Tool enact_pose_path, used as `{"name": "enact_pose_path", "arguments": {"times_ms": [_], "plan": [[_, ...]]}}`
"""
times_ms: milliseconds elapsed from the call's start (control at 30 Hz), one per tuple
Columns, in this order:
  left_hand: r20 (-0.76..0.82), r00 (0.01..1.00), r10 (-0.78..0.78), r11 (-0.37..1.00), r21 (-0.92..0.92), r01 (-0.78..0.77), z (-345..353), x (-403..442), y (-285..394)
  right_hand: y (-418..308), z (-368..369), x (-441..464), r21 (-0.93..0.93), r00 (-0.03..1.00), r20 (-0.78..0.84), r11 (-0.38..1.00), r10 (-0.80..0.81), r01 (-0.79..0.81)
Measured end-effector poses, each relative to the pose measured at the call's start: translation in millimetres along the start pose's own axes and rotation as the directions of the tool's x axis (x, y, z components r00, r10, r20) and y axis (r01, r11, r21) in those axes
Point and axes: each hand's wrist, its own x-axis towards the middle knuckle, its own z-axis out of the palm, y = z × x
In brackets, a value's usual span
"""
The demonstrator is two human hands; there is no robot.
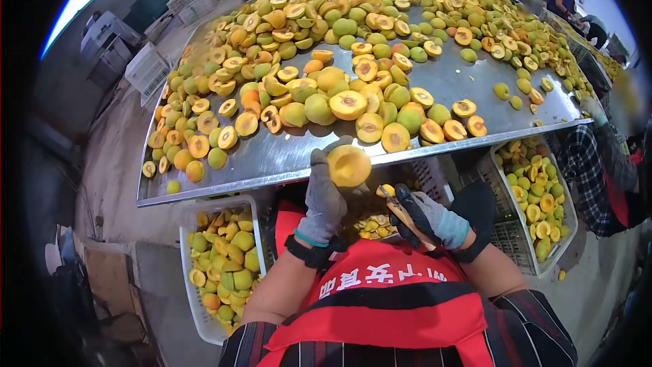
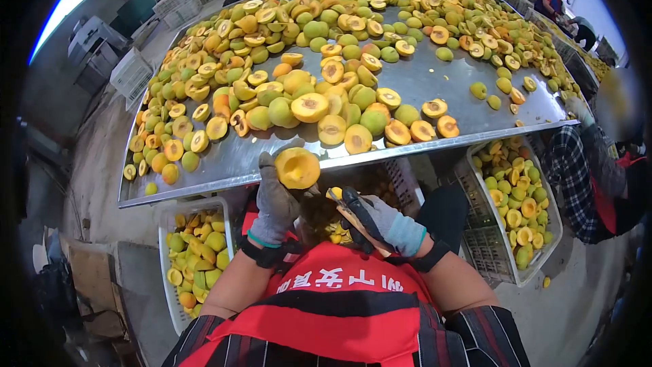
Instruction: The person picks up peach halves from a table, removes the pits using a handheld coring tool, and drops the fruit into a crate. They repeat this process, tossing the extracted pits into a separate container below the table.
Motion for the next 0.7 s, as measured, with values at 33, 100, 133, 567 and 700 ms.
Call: {"name": "enact_pose_path", "arguments": {"times_ms": [33, 100, 133, 567, 700], "plan": [[-0.003, 1.0, 0.021, 1.0, 0.02, -0.021, 1.6, 0.4, 1.0, 7.3, -1.8, 0.6, -0.1, 0.998, 0.012, 0.993, -0.059, 0.06], [-0.008, 1.0, 0.013, 1.0, 0.021, -0.013, -0.8, -1.3, -1.6, 9.2, -1.5, 2.2, -0.088, 0.999, 0.003, 0.995, -0.048, 0.048], [-0.009, 1.0, 0.011, 1.0, 0.019, -0.011, -1.2, -1.5, -3.1, 5.0, -0.9, 4.0, -0.034, 1.0, -0.003, 0.999, -0.011, 0.01], [0.003, 1.0, 0.002, 0.999, 0.053, -0.003, 9.0, -13.8, 5.9, -23.9, 6.5, 23.8, 0.134, 0.962, 0.046, 0.952, 0.271, -0.274], [0.023, 0.999, 0.024, 0.999, 0.047, -0.025, 6.6, -14.6, 2.9, -38.4, 10.0, 19.6, 0.11, 0.953, -0.076, 0.952, 0.293, -0.284]]}}
